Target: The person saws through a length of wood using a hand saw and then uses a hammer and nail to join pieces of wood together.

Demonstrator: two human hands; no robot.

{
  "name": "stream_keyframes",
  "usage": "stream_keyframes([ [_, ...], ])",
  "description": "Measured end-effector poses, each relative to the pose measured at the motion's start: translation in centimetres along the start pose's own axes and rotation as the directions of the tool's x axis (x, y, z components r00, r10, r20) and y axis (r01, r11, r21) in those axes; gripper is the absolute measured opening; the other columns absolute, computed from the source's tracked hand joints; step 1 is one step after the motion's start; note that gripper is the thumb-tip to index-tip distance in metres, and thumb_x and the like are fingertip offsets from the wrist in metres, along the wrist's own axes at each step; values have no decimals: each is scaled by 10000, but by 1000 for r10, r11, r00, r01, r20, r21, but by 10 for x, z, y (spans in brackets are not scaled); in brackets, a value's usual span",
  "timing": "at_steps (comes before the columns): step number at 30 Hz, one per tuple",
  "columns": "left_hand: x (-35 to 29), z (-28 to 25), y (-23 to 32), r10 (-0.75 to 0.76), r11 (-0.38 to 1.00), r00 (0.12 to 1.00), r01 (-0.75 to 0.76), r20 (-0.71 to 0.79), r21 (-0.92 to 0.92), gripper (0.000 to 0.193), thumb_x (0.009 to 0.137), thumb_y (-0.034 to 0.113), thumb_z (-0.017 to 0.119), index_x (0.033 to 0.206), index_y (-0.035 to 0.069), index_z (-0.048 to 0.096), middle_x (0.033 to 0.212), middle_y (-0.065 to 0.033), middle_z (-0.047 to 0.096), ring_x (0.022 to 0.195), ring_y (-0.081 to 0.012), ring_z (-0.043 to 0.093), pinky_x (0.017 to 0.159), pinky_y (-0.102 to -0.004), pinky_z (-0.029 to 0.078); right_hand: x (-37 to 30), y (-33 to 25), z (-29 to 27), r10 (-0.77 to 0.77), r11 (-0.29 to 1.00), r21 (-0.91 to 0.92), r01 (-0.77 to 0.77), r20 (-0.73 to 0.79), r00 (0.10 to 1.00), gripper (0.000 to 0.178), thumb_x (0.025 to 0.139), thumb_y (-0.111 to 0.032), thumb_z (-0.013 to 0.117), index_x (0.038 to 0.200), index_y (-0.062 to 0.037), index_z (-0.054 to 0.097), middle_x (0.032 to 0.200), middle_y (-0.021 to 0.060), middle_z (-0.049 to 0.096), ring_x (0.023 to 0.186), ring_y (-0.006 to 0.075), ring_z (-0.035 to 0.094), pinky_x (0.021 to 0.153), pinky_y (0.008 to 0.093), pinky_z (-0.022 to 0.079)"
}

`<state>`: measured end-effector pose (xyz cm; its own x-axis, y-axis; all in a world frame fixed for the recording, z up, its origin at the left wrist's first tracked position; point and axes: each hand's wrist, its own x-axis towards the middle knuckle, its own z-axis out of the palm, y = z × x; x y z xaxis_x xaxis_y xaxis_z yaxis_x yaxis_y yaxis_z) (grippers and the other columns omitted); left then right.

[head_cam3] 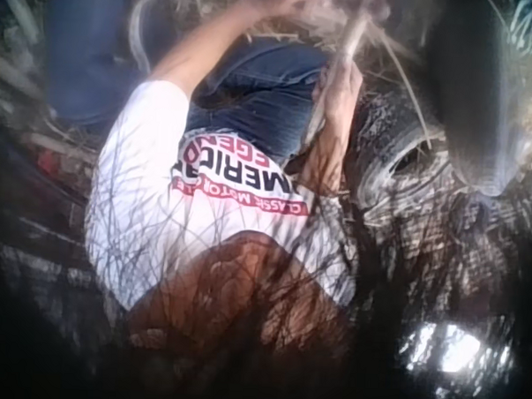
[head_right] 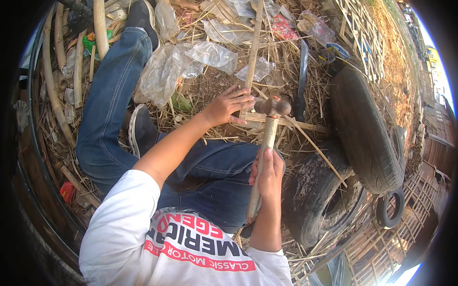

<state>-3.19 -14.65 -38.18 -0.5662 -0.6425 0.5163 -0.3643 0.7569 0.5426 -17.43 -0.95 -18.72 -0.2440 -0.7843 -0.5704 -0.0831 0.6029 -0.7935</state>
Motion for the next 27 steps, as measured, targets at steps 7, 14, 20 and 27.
stream_keyframes([
  [7,2,-6,2,-2,999,1000,2,3,-49,585,697,487,695,1145,121,611,1352,3,538,1350,-200,397,1135,-479,274,13,14,2,108,976,-205,-78,139,984,491,1000,-473,379,883,-14,509,530,29,448,377,113,443,353,243,382],
  [14,0,-4,2,-13,1000,1000,14,15,-17,587,703,496,684,1150,121,618,1363,3,530,1352,-197,394,1139,-479,267,9,7,4,118,981,-163,-106,64,991,480,1003,-455,376,838,-23,508,528,33,447,378,105,437,345,241,375],
  [20,-1,2,0,-12,1000,1000,12,13,9,697,716,521,674,1314,184,551,1365,5,528,1342,-192,406,1136,-476,274,-10,-22,1,28,997,-74,-31,-42,999,508,999,-481,353,879,-15,515,533,37,443,383,107,436,346,241,371],
  [27,-1,1,3,-27,999,1000,28,10,-36,683,699,508,689,1288,187,565,1363,2,530,1344,-205,404,1138,-480,268,15,26,3,71,984,-173,-52,102,992,514,994,-505,361,884,-21,498,525,18,432,369,104,427,336,241,371],
])
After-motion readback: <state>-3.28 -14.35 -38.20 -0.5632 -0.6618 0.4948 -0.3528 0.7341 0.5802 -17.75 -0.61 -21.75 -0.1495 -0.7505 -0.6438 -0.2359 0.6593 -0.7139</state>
